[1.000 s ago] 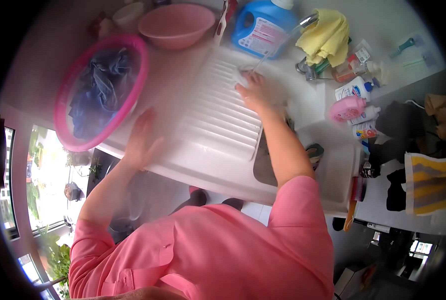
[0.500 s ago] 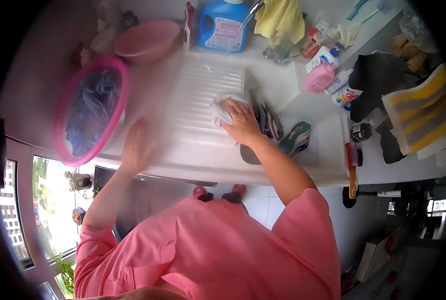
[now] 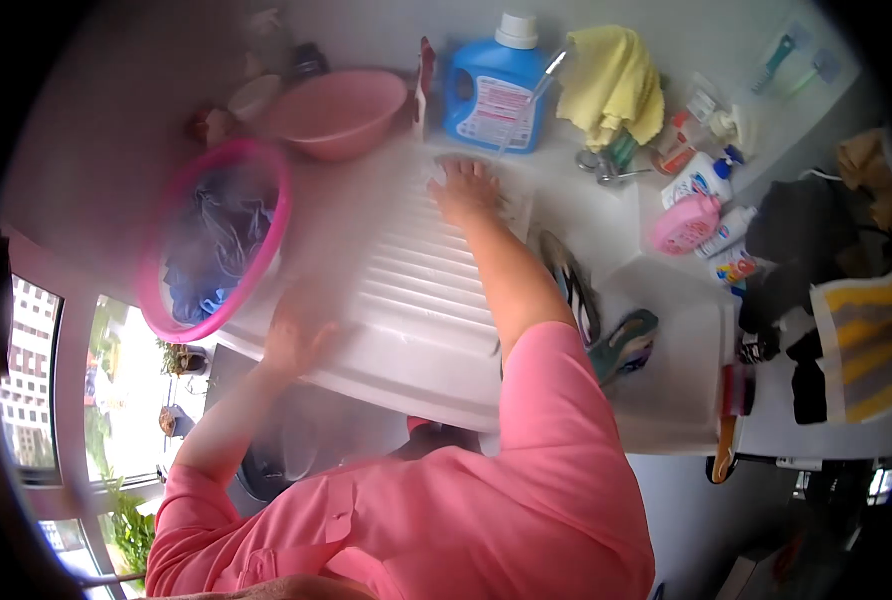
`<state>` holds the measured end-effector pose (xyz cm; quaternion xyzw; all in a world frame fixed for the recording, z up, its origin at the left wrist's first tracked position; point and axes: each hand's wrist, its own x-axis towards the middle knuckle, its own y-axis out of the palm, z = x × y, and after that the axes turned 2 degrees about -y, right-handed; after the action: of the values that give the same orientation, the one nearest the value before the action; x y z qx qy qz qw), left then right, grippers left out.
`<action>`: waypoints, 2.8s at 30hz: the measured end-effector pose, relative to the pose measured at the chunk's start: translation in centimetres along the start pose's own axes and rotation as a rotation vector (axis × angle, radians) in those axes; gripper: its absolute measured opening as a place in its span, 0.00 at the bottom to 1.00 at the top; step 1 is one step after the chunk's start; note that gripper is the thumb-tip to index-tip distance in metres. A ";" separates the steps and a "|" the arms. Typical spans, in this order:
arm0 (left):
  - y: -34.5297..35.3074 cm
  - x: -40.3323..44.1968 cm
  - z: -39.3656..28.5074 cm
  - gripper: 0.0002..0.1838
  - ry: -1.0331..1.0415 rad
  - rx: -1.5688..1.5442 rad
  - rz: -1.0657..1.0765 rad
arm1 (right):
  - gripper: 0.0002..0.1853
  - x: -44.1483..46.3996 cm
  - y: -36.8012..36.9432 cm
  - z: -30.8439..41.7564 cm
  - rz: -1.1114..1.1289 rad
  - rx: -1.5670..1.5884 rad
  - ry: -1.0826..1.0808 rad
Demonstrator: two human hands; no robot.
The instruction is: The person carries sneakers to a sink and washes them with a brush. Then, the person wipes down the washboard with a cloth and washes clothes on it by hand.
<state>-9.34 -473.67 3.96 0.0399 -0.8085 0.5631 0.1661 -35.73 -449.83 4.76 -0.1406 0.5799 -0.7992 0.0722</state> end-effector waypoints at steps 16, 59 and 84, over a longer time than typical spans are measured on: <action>-0.1 -0.4 0.0 0.34 -0.168 -0.051 -0.111 | 0.30 3.7 12.2 9.3 0.091 0.302 -0.933; 15.0 27.2 -10.5 0.38 0.019 0.261 0.328 | 0.41 -1.8 -9.5 -20.2 -0.656 0.554 0.374; 5.6 8.0 -7.4 0.37 0.200 0.052 0.189 | 0.28 0.9 -0.9 -13.4 -0.625 0.307 -0.154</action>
<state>-16.68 -463.83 3.76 -0.0885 -0.7733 0.5982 0.1907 -40.73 -437.63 1.87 -0.3588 0.3746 -0.8476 -0.1119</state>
